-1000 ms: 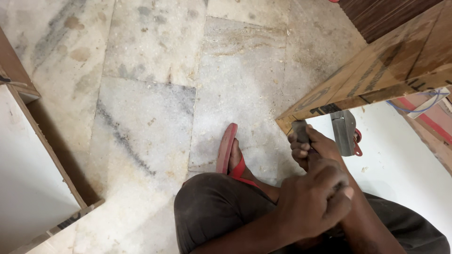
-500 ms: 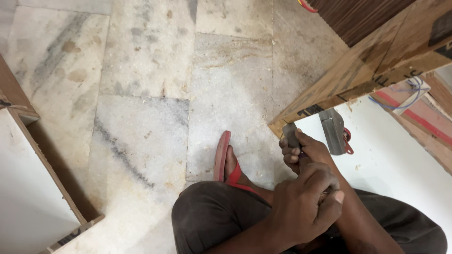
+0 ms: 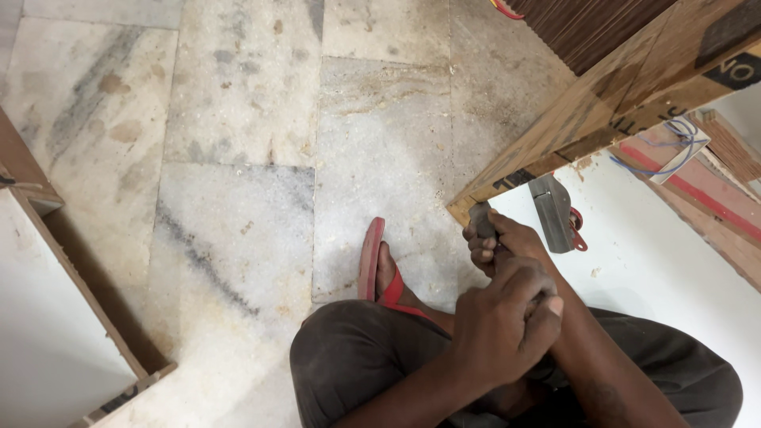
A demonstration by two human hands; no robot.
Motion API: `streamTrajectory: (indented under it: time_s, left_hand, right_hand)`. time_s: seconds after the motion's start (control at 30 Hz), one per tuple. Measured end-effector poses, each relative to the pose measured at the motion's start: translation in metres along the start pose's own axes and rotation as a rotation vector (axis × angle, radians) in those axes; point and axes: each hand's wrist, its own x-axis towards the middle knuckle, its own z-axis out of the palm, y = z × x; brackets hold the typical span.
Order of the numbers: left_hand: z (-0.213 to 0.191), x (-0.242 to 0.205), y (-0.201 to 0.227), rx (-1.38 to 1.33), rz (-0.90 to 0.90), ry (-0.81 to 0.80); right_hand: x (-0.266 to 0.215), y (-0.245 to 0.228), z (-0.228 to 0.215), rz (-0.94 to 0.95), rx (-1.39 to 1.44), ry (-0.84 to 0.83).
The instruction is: The person sits on the floor and uses a chisel and a hand plane to trim and smooth the edge of a wooden frame attached to a white cabinet. They alternate between scraping with the chisel and planing the surface, then wipe away wood shavings.
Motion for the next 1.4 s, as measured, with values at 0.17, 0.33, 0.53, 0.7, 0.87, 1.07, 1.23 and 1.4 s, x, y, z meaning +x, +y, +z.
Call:
streamTrajectory:
  time_s: [0.17,0.33,0.53,0.7,0.87,1.07,1.23,1.4]
  left_hand:
    - [-0.002,0.001,0.004,0.007,0.030,0.040]
    - [0.000,-0.003,-0.002,0.002,0.018,0.030]
    - [0.001,-0.004,-0.012,0.051,0.067,0.074]
    - [0.001,-0.003,-0.011,0.018,-0.037,-0.009]
    - [0.005,-0.009,-0.015,-0.080,0.209,-0.083]
    - [0.034,-0.008,-0.071,-0.647,-0.388,-0.142]
    - [0.056,0.027,-0.146,-0.007,-0.493,0.222]
    - [0.086,0.067,-0.171,0.495,-0.652,0.295]
  right_hand:
    - [-0.005,-0.001,0.010,0.007,0.041,0.093]
    - [0.000,0.005,0.002,-0.002,0.019,0.149]
    - [0.009,0.006,-0.001,0.030,0.064,0.132]
    - [0.012,0.005,-0.005,0.041,0.007,0.145]
    - [0.008,0.005,-0.036,0.030,0.110,-0.025]
    - [-0.047,-0.007,-0.098,-0.215,-0.137,0.122]
    - [-0.089,-0.008,-0.132,-0.236,-0.410,0.084]
    - [-0.079,-0.007,-0.146,-0.373,-0.853,0.017]
